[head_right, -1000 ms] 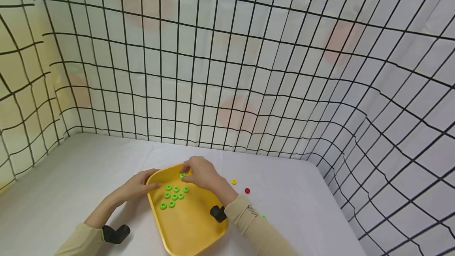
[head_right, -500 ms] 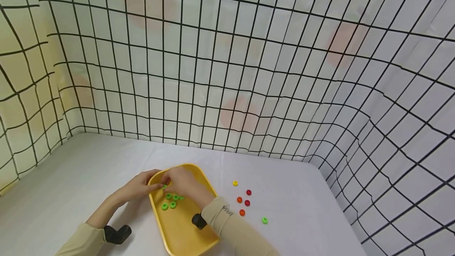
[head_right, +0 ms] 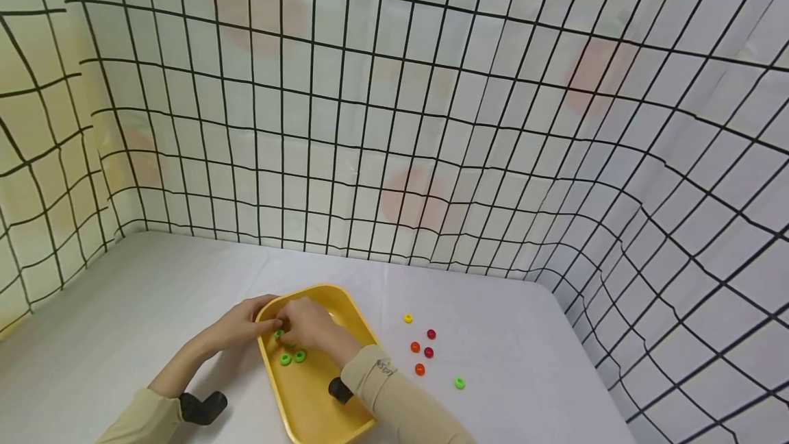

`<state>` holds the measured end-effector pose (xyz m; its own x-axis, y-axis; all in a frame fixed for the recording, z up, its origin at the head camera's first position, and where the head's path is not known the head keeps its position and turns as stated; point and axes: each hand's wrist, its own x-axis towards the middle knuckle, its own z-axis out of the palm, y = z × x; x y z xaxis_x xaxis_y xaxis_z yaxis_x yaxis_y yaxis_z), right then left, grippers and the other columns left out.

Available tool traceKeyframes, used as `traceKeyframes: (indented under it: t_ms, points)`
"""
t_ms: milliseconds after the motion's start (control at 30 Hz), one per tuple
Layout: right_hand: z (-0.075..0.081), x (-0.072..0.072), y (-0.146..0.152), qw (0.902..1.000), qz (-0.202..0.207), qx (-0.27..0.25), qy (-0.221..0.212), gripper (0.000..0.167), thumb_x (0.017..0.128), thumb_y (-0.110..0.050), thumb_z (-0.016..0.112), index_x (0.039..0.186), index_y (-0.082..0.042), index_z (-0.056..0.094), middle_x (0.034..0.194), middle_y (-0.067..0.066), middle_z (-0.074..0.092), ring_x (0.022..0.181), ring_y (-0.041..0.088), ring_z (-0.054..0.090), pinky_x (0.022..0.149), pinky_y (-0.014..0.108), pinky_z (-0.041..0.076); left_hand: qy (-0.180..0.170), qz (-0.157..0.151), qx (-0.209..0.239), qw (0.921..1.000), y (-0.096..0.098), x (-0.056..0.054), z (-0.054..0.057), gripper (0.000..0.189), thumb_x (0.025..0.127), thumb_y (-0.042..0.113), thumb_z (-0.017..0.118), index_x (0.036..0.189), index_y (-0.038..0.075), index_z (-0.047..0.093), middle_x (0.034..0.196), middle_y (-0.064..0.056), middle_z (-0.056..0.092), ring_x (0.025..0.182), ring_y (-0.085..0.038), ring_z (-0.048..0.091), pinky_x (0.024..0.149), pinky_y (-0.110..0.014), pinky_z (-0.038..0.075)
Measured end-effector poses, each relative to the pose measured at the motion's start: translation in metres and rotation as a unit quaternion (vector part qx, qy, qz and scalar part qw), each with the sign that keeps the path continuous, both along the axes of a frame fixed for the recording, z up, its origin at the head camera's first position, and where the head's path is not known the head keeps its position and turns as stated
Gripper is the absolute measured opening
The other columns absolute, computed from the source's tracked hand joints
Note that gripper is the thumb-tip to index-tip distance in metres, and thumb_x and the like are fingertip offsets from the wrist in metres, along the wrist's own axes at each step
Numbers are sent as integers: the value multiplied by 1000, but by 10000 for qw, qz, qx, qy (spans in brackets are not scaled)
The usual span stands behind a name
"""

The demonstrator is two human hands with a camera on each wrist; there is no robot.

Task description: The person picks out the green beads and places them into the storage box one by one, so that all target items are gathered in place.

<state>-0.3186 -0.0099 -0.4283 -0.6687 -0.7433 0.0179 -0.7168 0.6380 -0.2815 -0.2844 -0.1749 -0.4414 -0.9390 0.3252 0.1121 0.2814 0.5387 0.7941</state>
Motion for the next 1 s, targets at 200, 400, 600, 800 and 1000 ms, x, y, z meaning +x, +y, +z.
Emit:
traceKeyframes:
  t_ms: [200, 400, 600, 800, 1000]
  points:
    - [-2, 1, -1, 10000, -48, 6, 32, 8, 79, -18, 74, 85, -13, 71, 70, -10, 60, 65, 2, 47, 58, 11, 38, -77, 15, 24, 10000, 0, 0, 0, 43, 88, 20, 62, 125, 0, 55, 111, -12, 64, 88, -16, 54, 78, -32, 45]
    - [-1, 1, -1, 9999, -131, 5, 11, 9, 79, -18, 75, 85, -14, 72, 70, -10, 60, 65, 2, 47, 59, 11, 39, -81, -18, 70, 9999, 0, 0, 1, 43, 88, 20, 62, 125, -1, 55, 112, -12, 64, 90, -16, 54, 79, -32, 45]
    - [7, 2, 5, 9998, -33, -59, 209, 12, 80, -19, 74, 92, -15, 74, 83, -10, 70, 68, 2, 51, 62, 11, 40, -88, 39, 46, 9999, 1, 1, 0, 42, 88, 18, 63, 125, 0, 55, 114, -12, 64, 91, -16, 54, 80, -32, 45]
    - [29, 2, 21, 9988, -234, -76, 420, 21, 82, -22, 71, 102, -16, 72, 97, -8, 69, 87, 6, 60, 77, 15, 46, -199, 264, 18, 9995, 3, 2, 1, 43, 87, 17, 64, 125, 0, 55, 115, -12, 63, 91, -16, 54, 82, -34, 47]
    - [49, 0, 45, 9970, -617, -429, 182, 22, 83, -21, 71, 104, -16, 71, 98, -5, 68, 82, 8, 58, 69, 15, 45, -287, 333, 10, 9990, 6, 5, 3, 44, 87, 16, 63, 126, 0, 54, 115, -12, 64, 94, -17, 56, 89, -41, 47]
